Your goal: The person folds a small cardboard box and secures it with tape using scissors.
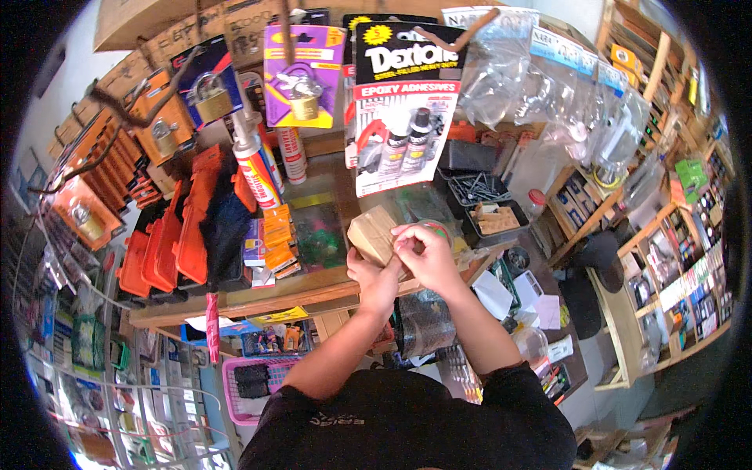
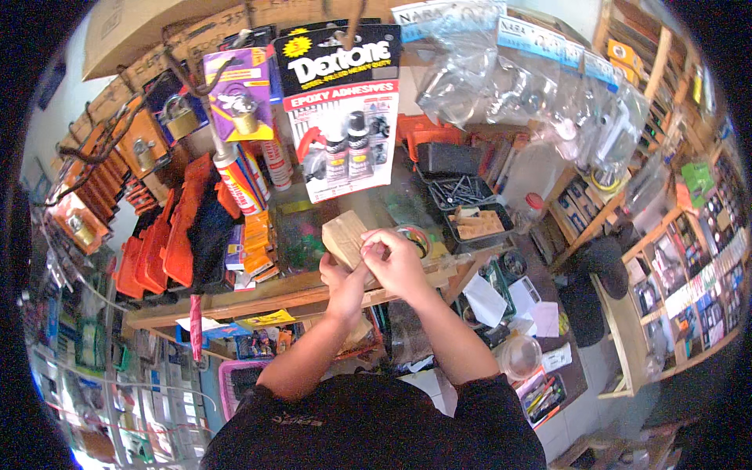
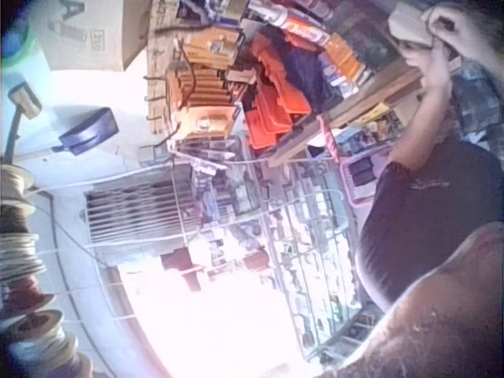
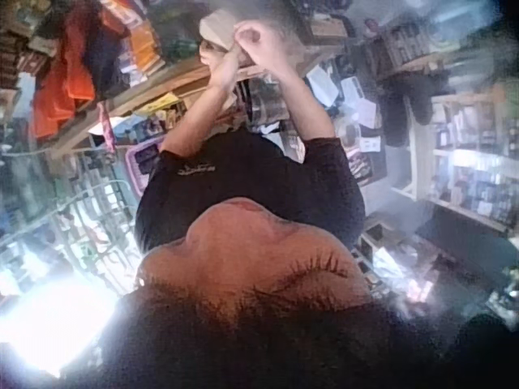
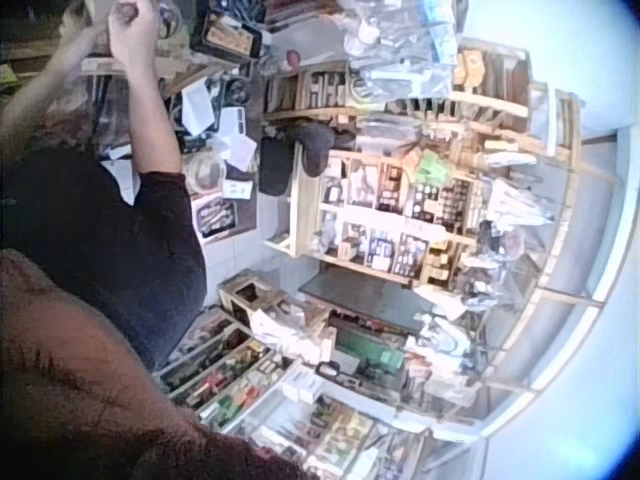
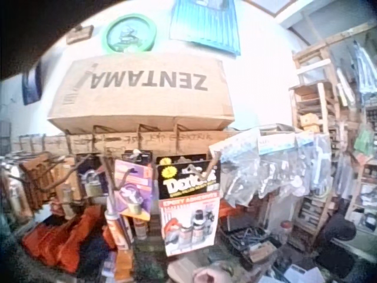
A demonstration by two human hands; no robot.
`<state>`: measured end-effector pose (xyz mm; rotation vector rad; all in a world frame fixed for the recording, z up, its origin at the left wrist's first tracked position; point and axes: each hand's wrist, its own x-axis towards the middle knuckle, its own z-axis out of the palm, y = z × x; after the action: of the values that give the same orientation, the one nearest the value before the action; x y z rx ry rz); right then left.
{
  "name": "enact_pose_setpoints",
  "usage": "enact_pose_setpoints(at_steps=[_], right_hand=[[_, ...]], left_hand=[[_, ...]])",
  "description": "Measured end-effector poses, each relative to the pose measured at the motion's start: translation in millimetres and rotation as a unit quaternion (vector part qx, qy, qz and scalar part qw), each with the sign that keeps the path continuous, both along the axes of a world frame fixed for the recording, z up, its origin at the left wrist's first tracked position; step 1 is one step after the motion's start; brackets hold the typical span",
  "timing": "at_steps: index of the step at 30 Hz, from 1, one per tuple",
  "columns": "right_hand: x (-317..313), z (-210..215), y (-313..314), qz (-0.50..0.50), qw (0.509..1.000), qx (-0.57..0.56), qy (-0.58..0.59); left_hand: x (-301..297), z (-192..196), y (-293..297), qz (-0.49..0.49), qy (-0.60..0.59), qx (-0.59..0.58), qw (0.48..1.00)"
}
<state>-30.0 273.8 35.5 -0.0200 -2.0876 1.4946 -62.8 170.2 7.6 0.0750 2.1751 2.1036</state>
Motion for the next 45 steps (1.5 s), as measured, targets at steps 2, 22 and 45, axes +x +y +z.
enact_pose_setpoints(at_steps=[2, 22, 45], right_hand=[[-7, -8, 11, -0.034, 0.999, 0.009, 0.021], [-27, -27, -4, -0.146, 0.985, 0.083, 0.025], [-1, -13, -40, -0.240, 0.935, 0.252, 0.066]], left_hand=[[-2, 7, 19, 0.037, -0.003, -0.034, 0.999], [-65, -22, -37, 0.004, 0.225, -0.122, 0.967], [-60, 8, -53, -0.048, 0.277, -0.073, 0.957]])
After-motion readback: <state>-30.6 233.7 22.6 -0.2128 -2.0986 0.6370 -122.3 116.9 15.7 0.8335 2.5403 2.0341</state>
